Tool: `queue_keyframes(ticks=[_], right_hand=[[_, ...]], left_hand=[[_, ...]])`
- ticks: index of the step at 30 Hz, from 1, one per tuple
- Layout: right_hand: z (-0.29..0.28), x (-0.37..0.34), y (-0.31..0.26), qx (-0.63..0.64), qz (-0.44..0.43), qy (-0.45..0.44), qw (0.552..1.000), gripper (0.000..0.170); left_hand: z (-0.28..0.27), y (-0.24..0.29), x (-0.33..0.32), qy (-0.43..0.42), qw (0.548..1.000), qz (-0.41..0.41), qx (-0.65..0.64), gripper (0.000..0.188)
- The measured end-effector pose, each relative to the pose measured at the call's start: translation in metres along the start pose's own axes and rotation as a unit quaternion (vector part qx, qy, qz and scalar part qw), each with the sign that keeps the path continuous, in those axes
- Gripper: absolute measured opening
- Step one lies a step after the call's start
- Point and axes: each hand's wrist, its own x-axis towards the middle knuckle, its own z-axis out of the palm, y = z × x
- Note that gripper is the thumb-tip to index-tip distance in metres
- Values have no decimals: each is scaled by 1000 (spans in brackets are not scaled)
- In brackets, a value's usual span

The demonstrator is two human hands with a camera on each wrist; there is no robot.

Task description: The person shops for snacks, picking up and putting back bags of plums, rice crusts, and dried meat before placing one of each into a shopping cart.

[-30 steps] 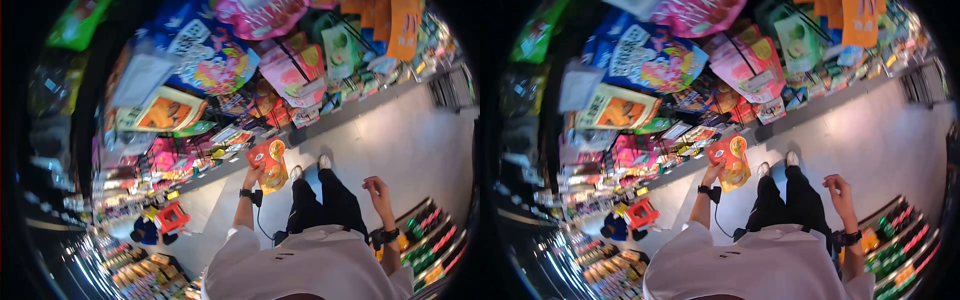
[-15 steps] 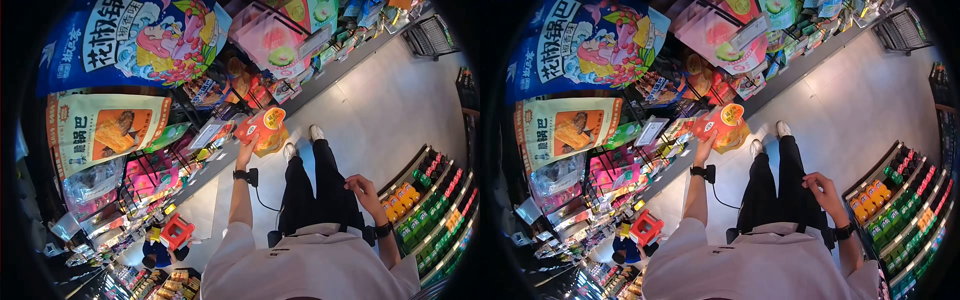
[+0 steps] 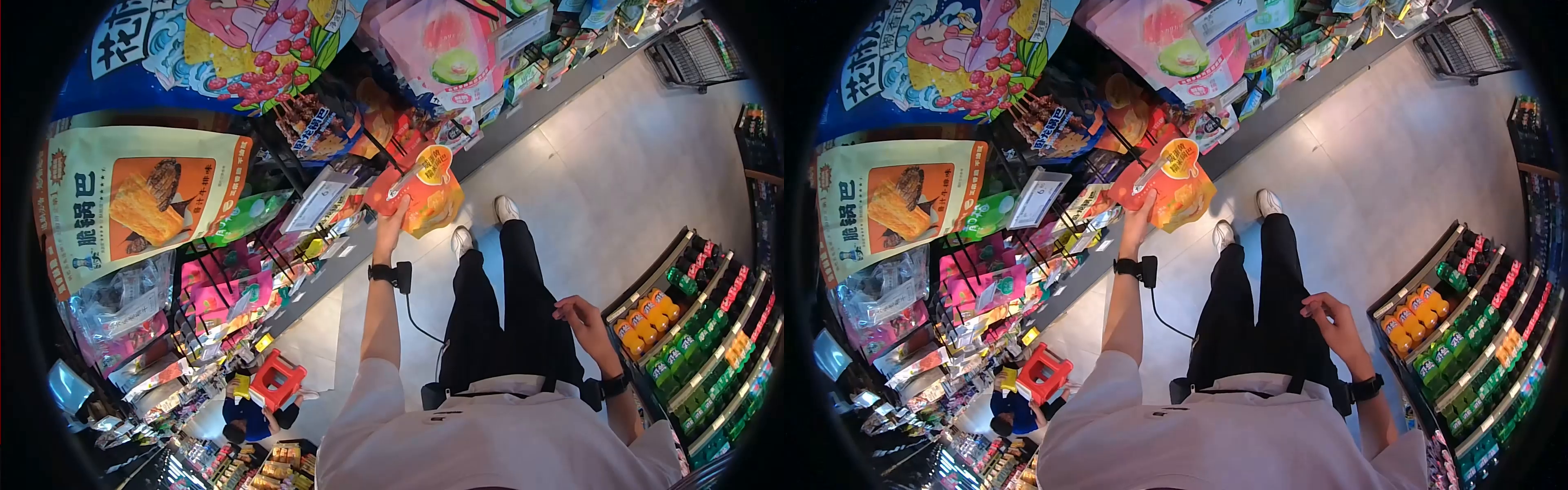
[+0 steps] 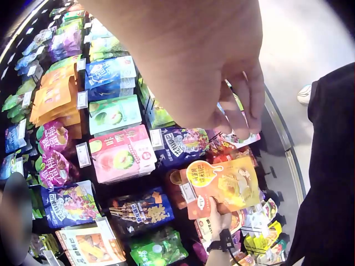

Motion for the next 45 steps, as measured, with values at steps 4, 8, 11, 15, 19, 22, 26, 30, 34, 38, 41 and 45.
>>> queue_keyframes(ticks=[4, 8, 11, 15, 19, 22, 26, 30, 34, 38, 41, 45], right_hand=[[1, 0, 6, 3, 12, 11, 1000, 25], [1, 2, 14, 13, 9, 15, 1000, 26], [2, 1, 16, 12, 18, 15, 1000, 27], [4, 5, 33, 14, 36, 16, 999, 27], [2, 5, 40, 12, 50, 23, 998, 27], [4, 3, 39, 15, 56, 30, 998, 27], [5, 1, 51, 39, 60, 43, 996, 28], [11, -3, 55, 47, 79, 44, 995, 26], [15, -6, 59, 42, 83, 52, 994, 29], [19, -10, 61, 56, 92, 66, 992, 30], [23, -17, 63, 68, 104, 75, 989, 30], [25, -29, 74, 109, 121, 96, 982, 29]], left_hand=[[-1, -15, 13, -3, 1000, -6, -29, 44], [-1, -16, 15, 14, 999, -8, -29, 44], [-3, -14, 20, 22, 999, -25, -24, 41], [-11, -22, 48, 50, 995, 33, -78, 35], [-14, -21, 84, 62, 985, 77, -140, 31], [-16, -7, 105, 140, 978, 86, -131, 24], [-13, 8, 126, 218, 965, 124, -75, 20], [-16, 16, 150, 229, 948, 198, -95, 25], [-43, 0, 181, 243, 955, 152, -83, 31], [-52, -12, 195, 234, 958, 142, -87, 35], [-55, -25, 198, 206, 964, 150, -80, 33], [-47, -37, 197, 241, 953, 170, -63, 27]])
